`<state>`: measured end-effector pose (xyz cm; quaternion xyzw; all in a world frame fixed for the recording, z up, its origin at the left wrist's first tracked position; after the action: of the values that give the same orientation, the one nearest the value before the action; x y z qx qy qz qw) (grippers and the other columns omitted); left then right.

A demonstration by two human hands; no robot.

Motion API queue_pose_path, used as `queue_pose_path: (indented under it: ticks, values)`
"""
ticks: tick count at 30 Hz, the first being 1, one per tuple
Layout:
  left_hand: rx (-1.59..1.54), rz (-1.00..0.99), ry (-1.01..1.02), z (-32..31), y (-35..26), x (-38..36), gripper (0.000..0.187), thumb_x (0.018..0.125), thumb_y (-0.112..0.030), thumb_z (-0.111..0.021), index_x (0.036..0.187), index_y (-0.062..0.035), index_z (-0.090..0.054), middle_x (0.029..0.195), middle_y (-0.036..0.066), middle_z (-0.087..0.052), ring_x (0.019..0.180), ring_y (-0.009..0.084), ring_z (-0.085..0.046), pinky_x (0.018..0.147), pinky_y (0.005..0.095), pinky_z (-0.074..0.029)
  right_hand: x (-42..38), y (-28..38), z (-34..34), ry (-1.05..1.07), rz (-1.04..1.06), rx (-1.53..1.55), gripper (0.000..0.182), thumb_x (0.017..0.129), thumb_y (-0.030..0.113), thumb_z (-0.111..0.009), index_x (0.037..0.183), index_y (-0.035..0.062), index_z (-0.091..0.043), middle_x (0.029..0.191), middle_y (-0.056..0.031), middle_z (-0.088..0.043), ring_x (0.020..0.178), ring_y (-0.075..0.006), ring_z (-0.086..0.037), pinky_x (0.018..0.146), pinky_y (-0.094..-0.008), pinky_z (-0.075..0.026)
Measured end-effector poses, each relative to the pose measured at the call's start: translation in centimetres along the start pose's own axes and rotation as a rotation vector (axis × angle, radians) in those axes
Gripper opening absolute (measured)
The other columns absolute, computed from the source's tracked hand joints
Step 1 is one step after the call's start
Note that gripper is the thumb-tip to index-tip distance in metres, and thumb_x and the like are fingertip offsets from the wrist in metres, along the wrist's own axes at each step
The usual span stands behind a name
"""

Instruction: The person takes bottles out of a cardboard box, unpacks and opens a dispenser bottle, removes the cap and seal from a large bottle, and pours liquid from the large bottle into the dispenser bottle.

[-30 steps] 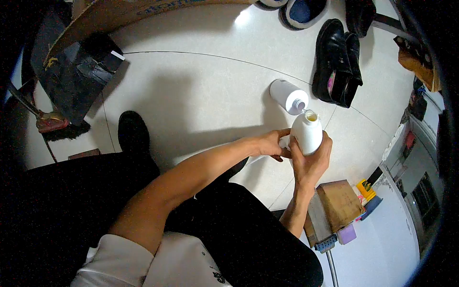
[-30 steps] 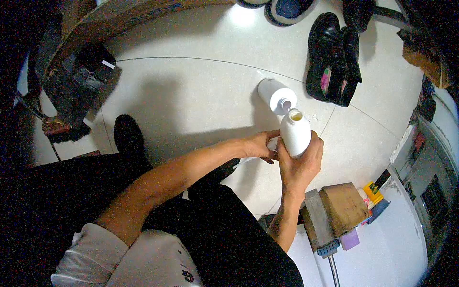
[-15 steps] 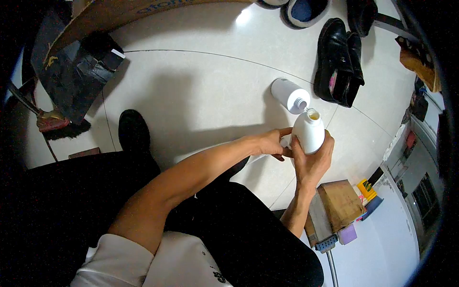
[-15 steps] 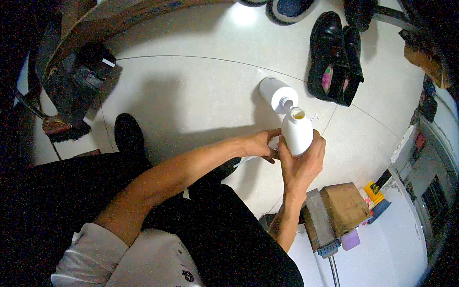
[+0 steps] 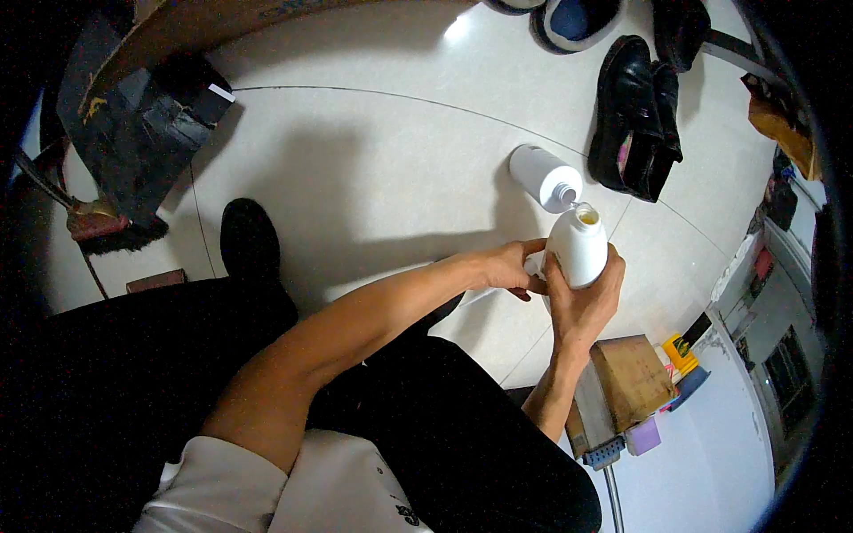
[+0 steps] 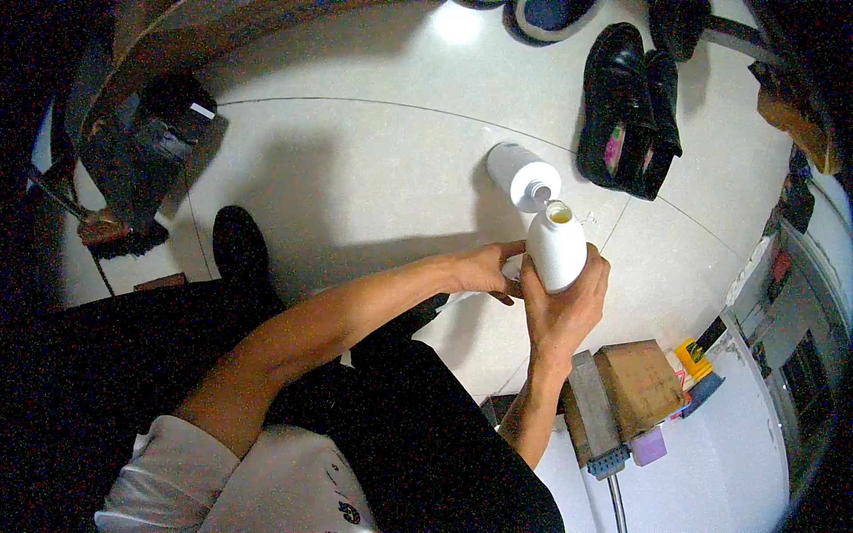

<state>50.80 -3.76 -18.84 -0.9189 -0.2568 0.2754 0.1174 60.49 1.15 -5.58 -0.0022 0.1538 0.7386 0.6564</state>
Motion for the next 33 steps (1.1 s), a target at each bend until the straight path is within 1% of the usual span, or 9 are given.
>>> queue_pose_path:
  ticks: [3,12,18,21,24,27,30,33]
  values:
    - [0.017,-0.028,-0.030,-0.1,0.0,-0.2,0.102,0.087,-0.011,-0.086,0.168,-0.0087,-0.025,0.162,0.021,-0.043,0.124,0.0308,-0.068,0.090,0.0374,-0.068,0.0,0.0,-0.1,-0.036,0.053,0.019,0.069,0.075,0.025,-0.092,0.130,0.0033,-0.058,0.118,-0.0190,-0.064,0.108,-0.0404,-0.069,0.090,-0.0503,-0.057]
    - [-0.018,-0.027,0.004,0.1,0.1,0.1,0.106,0.085,-0.015,-0.089,0.169,-0.0114,-0.024,0.164,0.023,-0.040,0.132,0.0330,-0.063,0.091,0.0390,-0.068,0.2,0.5,0.2,-0.025,0.065,-0.029,0.071,0.074,0.024,-0.091,0.132,0.0038,-0.056,0.119,-0.0192,-0.064,0.108,-0.0403,-0.069,0.090,-0.0514,-0.058]
    - [-0.008,-0.015,0.004,0.0,-0.1,-0.1,0.107,0.086,-0.015,-0.089,0.170,-0.0120,-0.023,0.165,0.022,-0.038,0.132,0.0333,-0.063,0.092,0.0384,-0.068,0.1,0.6,0.2,-0.035,0.068,-0.021,0.070,0.075,0.024,-0.091,0.132,0.0035,-0.057,0.119,-0.0187,-0.064,0.107,-0.0398,-0.070,0.088,-0.0512,-0.058]
    - [-0.004,-0.034,-0.011,-0.1,0.1,-0.2,0.107,0.086,-0.015,-0.089,0.170,-0.0120,-0.023,0.165,0.022,-0.038,0.132,0.0334,-0.063,0.092,0.0386,-0.068,0.1,0.5,0.2,-0.023,0.041,-0.006,0.072,0.076,0.028,-0.093,0.134,0.0015,-0.059,0.122,-0.0204,-0.067,0.111,-0.0381,-0.070,0.094,-0.0490,-0.057]
    - [-0.013,-0.049,-0.071,-0.3,0.5,-0.2,0.099,0.085,-0.020,-0.090,0.167,-0.0162,-0.034,0.132,0.015,-0.069,0.104,0.0206,-0.073,0.079,0.0301,-0.067,0.2,0.9,0.4,0.003,0.003,-0.023,0.072,0.076,0.028,-0.093,0.134,0.0017,-0.059,0.123,-0.0213,-0.067,0.112,-0.0397,-0.070,0.095,-0.0491,-0.056]
    - [-0.020,-0.047,-0.069,-0.3,0.6,-0.1,0.097,0.085,-0.019,-0.089,0.166,-0.0163,-0.035,0.132,0.014,-0.069,0.103,0.0202,-0.072,0.078,0.0298,-0.067,0.3,0.9,0.4,0.010,0.002,-0.033,0.073,0.076,0.028,-0.093,0.134,0.0018,-0.059,0.122,-0.0218,-0.067,0.112,-0.0408,-0.070,0.095,-0.0492,-0.056]
    - [-0.048,-0.015,0.010,-0.1,0.1,-0.4,0.108,0.086,-0.016,-0.089,0.170,-0.0112,-0.021,0.166,0.021,-0.038,0.131,0.0319,-0.063,0.093,0.0381,-0.067,0.3,0.9,0.4,0.010,0.007,-0.031,0.072,0.076,0.028,-0.092,0.134,0.0015,-0.059,0.123,-0.0215,-0.067,0.112,-0.0402,-0.069,0.095,-0.0491,-0.056]
    - [-0.005,0.016,-0.003,-0.2,-0.3,-0.5,0.109,0.086,-0.015,-0.089,0.170,-0.0117,-0.020,0.166,0.020,-0.037,0.132,0.0319,-0.063,0.093,0.0380,-0.067,0.2,0.9,0.3,0.006,0.030,-0.006,0.070,0.077,0.025,-0.092,0.134,0.0035,-0.058,0.121,-0.0185,-0.064,0.111,-0.0390,-0.069,0.093,-0.0500,-0.056]
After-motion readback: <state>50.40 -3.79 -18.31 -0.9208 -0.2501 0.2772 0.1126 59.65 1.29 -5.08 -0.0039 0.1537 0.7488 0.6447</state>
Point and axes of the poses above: each hand's wrist, its own x-axis towards the middle knuckle, its own z-axis out of the back of the hand, y = z × x, the point moved 1 cm from there along x, towards the middle knuckle
